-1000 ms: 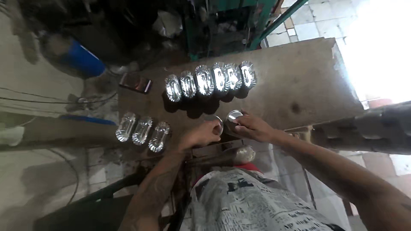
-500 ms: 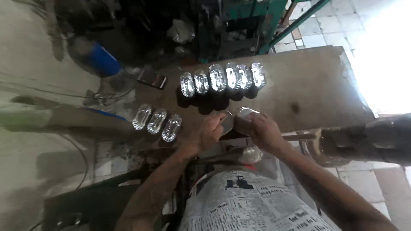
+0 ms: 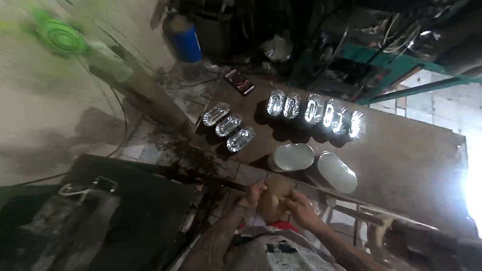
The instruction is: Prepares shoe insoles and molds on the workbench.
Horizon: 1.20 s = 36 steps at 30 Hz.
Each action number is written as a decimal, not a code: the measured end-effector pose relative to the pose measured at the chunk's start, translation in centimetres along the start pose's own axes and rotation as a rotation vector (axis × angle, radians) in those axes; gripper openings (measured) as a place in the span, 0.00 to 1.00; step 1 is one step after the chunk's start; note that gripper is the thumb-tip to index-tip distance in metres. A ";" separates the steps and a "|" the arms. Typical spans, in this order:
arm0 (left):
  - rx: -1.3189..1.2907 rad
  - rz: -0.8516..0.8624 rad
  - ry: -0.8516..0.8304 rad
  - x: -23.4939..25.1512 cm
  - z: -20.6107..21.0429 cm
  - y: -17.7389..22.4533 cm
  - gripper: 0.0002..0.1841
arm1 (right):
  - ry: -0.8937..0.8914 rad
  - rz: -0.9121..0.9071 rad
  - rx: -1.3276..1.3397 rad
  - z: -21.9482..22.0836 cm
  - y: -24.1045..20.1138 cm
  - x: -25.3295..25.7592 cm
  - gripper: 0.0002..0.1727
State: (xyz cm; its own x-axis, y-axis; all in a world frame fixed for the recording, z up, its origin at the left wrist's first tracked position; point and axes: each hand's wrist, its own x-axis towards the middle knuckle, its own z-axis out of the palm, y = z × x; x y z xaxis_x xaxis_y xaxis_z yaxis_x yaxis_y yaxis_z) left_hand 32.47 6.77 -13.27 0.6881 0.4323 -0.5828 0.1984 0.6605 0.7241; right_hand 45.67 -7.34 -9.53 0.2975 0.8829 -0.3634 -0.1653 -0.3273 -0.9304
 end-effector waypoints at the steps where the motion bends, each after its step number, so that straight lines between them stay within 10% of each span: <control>1: 0.291 -0.076 -0.111 2.6 -0.7 -2.1 0.19 | -0.074 -0.031 -0.340 -2.0 1.9 -1.1 0.20; 6: 1.236 -0.316 -0.300 11.7 2.0 -8.5 0.30 | -0.404 0.317 -0.994 -8.0 7.7 -8.8 0.21; 11: 0.842 -0.457 -0.121 3.1 6.1 1.3 0.24 | -0.254 0.532 -0.899 -10.1 15.7 -12.7 0.23; 17: 1.126 -0.284 -0.224 3.2 -0.4 2.7 0.32 | -0.441 0.702 -0.909 -9.2 10.4 -7.7 0.23; 21: 0.805 0.093 0.038 -7.5 -5.0 9.4 0.27 | -0.526 0.099 -0.805 -8.9 7.8 -5.5 0.16; 30: 0.201 0.787 0.872 -15.9 -20.7 16.9 0.26 | -0.472 -0.327 -0.690 6.0 2.0 5.4 0.14; 36: 0.888 -0.015 1.098 -24.0 -29.8 4.1 0.37 | -0.494 -0.489 -0.661 18.8 -1.8 7.5 0.14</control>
State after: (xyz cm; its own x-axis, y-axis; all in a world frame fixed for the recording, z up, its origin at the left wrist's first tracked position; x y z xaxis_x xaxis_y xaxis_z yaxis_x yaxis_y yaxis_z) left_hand -4.06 17.40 -7.31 -0.1225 0.9520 -0.2806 0.8513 0.2462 0.4634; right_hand 30.50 6.20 -9.69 -0.2618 0.9651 -0.0064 0.4811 0.1248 -0.8677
